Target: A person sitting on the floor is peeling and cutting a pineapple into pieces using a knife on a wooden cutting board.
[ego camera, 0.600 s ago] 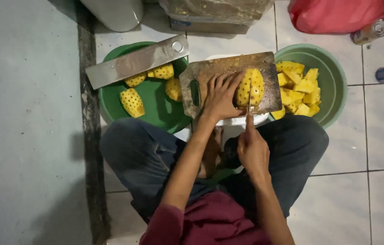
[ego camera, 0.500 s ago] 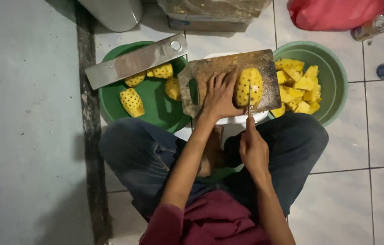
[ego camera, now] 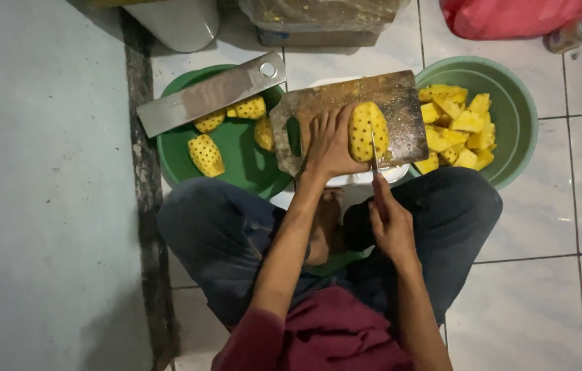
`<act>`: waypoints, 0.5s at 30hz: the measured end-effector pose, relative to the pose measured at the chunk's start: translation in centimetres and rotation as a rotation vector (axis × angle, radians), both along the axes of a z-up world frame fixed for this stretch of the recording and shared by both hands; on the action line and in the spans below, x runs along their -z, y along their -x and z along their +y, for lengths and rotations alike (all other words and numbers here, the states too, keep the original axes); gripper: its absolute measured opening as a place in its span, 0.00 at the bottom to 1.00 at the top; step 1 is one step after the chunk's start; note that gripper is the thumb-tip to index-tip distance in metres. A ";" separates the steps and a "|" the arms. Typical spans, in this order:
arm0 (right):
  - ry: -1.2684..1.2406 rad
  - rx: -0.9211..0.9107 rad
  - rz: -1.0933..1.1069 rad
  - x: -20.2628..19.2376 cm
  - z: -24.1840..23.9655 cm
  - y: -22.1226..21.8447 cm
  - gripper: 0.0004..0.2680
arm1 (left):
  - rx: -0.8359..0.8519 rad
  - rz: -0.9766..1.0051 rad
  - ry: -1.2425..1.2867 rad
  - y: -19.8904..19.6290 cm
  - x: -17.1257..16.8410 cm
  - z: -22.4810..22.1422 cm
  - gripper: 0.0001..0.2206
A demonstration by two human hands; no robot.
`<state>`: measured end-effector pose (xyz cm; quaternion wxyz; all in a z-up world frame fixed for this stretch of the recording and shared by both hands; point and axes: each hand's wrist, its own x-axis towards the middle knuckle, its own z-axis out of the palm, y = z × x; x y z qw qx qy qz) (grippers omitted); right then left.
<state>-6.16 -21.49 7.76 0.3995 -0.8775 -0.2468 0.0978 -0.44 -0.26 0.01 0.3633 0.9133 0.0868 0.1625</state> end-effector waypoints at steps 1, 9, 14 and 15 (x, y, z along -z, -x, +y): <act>-0.004 -0.002 -0.001 0.2 0.0 0.1 0.25 | -0.002 -0.001 -0.004 0.0 -0.2 0.0 0.58; -0.012 0.104 -0.127 0.2 0.5 1.1 0.20 | 0.033 -0.011 0.044 0.4 -0.4 -0.1 0.56; -0.032 0.114 -0.120 -0.2 1.2 1.4 0.19 | 0.044 0.001 0.060 0.5 0.5 0.0 0.58; -0.015 0.109 -0.123 -0.3 1.1 1.3 0.19 | 0.043 -0.009 0.080 0.3 0.7 0.0 0.57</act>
